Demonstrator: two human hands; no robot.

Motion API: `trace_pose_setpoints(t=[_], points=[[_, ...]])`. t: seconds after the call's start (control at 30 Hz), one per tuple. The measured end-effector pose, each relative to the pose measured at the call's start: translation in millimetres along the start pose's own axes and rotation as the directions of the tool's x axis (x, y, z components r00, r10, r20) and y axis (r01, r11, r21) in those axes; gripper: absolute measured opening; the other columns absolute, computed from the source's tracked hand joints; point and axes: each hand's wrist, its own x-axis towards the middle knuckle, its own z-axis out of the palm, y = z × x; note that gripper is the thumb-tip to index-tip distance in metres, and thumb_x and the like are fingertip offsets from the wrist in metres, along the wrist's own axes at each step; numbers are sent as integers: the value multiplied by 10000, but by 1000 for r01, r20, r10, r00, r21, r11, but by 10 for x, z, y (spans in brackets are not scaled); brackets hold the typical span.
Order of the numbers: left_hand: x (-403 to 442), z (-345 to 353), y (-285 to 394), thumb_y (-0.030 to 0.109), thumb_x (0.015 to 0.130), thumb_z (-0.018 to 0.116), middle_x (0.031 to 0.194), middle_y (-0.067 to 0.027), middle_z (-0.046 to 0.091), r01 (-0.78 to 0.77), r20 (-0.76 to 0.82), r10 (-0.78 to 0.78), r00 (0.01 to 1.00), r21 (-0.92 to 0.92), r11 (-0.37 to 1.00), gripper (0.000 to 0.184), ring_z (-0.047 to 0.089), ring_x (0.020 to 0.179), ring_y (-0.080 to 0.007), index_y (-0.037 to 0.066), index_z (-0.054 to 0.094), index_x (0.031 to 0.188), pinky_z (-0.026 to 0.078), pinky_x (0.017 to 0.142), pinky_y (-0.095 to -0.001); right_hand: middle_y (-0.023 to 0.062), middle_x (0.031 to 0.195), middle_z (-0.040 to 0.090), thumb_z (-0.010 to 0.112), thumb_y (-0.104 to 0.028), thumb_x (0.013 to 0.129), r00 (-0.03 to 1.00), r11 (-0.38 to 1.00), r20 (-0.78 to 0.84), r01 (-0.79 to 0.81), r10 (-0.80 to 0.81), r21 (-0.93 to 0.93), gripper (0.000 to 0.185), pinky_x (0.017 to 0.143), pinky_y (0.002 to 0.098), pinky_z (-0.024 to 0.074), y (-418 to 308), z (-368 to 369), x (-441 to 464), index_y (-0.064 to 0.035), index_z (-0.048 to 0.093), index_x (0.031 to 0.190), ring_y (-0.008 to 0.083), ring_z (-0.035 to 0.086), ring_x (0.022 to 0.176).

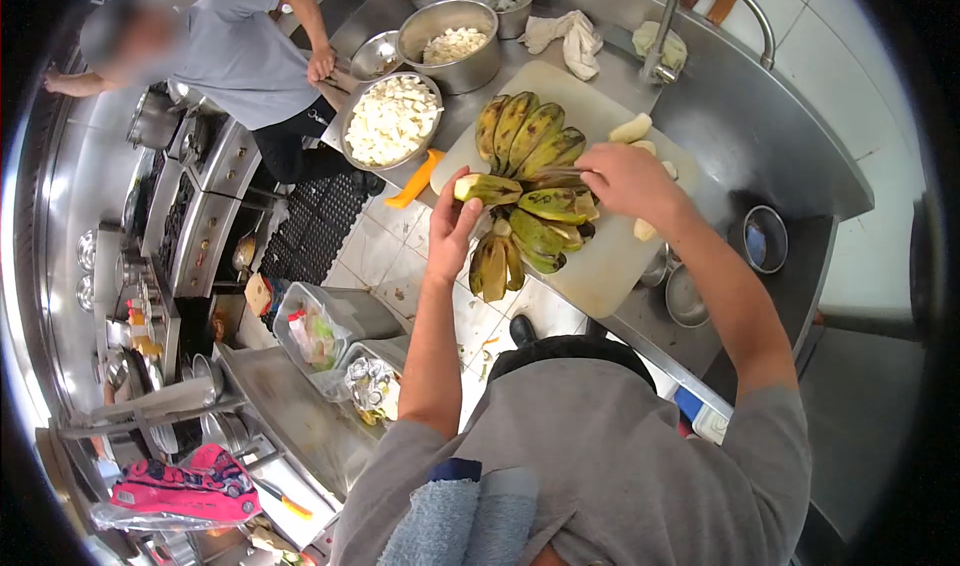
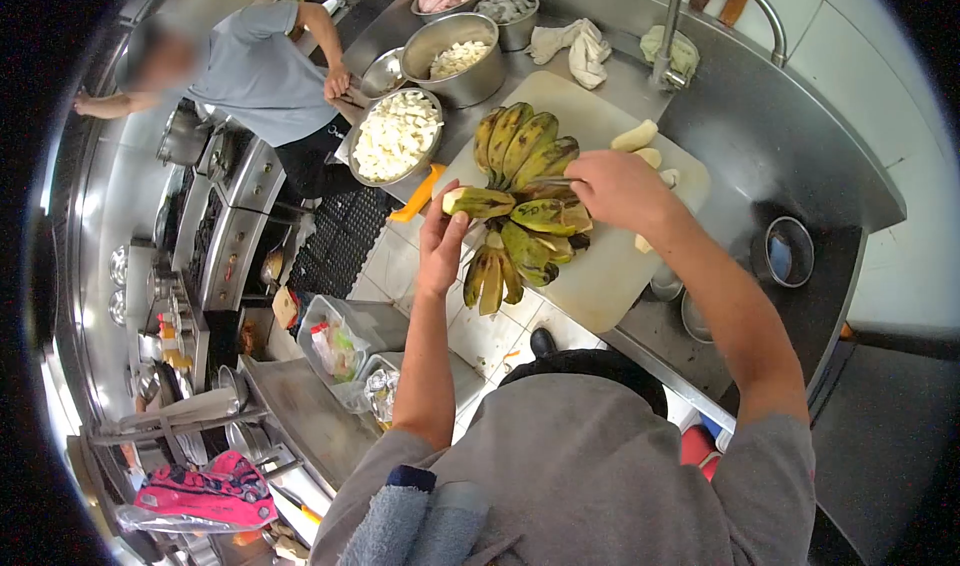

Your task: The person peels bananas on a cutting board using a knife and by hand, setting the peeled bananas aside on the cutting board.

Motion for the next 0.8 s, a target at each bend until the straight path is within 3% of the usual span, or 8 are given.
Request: trace_pose_setpoints(t=[0.07,0.17,0.37,0.47,0.57,0.6,0.63,0.8], points=[[-37,94,85,151,980,602,1322,-95,541,-10,-13,11,1000,23,1000,555,518,1198,-177,2,368,1461,404,1029,-305,166,886,655,704,-246,827,997,989,-61,-43,52,143,234,760,455,506,-79,-125,53,-34,676,920,360,640,895],[-110,192,156,119,977,580,1347,-111,537,-7,-32,9,999,49,999,525,513,1228,-191,-3,387,1450,385,1063,-323,149,839,690,725,-239,847,990,918,13,-135,141,374,283,727,361,523,-137,42,253,-8,687,1005,254,682,750],[-192,241,169,100,982,560,1389,-106,501,77,-34,-77,996,-22,997,542,478,1259,-188,8,349,1473,350,1083,-323,137,750,700,697,-282,881,984,908,154,-140,85,394,301,629,342,517,-507,357,581,5,682,970,202,681,591],[-222,249,73,101,967,584,1159,-42,603,34,-90,-25,996,98,995,579,579,882,-112,95,350,1497,503,769,-266,121,647,678,679,-411,863,964,918,266,-123,20,377,414,641,361,519,-448,364,735,2,691,871,228,683,599],[-178,231,-194,104,936,622,1201,-78,603,-191,-141,251,958,339,921,601,589,968,-138,73,371,1481,518,825,-300,152,671,690,693,-512,808,942,939,331,-74,-44,335,524,644,384,522,-427,341,900,12,698,825,267,683,600],[-216,344,2,86,916,648,1251,-104,584,1,-166,-1,986,-3,1000,589,580,1091,-175,54,401,1450,521,894,-320,116,671,690,718,-488,794,941,924,336,-84,-50,374,499,584,345,510,-489,267,888,3,708,883,217,662,583],[-205,399,-65,108,898,688,1273,-116,562,-9,-218,15,976,31,999,600,566,1156,-209,47,414,1428,525,941,-349,59,696,679,754,-448,785,899,869,436,-249,43,428,454,513,300,474,-529,226,874,-25,716,946,151,611,575],[-170,617,171,168,848,763,1189,-145,597,78,-416,103,904,395,915,585,608,1115,-245,29,507,1356,561,909,-368,40,775,661,777,-418,781,842,799,535,-367,67,476,455,463,265,430,-473,245,902,-60,708,1054,113,582,633]])
